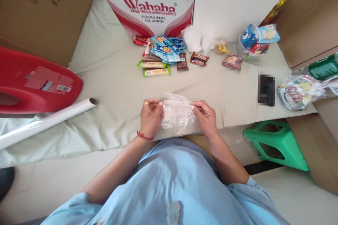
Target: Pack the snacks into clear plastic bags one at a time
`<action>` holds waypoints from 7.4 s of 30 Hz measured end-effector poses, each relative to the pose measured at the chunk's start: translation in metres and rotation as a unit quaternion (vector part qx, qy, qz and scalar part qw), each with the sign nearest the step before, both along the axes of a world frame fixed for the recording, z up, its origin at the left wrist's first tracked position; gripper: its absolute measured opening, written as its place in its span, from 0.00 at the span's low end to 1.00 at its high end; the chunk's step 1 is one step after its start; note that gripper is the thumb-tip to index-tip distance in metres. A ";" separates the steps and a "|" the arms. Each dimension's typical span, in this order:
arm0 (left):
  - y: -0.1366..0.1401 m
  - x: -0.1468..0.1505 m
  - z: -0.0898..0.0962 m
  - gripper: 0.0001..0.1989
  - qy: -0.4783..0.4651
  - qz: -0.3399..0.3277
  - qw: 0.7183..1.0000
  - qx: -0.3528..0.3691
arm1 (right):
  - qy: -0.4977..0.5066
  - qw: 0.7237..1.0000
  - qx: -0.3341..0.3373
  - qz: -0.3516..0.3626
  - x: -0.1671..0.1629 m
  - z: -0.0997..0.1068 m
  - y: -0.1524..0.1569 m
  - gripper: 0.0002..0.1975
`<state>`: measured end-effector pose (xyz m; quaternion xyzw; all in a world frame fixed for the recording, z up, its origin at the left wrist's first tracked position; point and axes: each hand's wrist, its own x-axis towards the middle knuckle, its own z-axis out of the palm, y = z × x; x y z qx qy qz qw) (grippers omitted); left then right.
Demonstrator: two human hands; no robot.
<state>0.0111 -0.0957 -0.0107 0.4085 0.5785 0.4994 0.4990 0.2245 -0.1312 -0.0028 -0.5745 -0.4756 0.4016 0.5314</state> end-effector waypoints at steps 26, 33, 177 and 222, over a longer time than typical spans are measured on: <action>-0.013 -0.003 0.020 0.20 0.116 -0.138 0.978 0.101 | -0.375 0.896 0.225 0.074 -0.012 0.007 -0.006 0.13; -0.002 -0.010 0.020 0.21 0.027 0.021 0.996 0.086 | -0.285 0.933 0.214 0.046 -0.009 0.020 -0.004 0.06; -0.014 -0.146 0.026 0.20 0.423 -0.403 0.793 0.173 | -0.044 0.971 -0.233 0.033 0.024 -0.008 0.046 0.15; 0.035 -0.077 -0.009 0.30 0.598 -0.239 0.760 0.093 | -0.575 0.732 -0.104 0.349 -0.112 0.048 0.279 0.28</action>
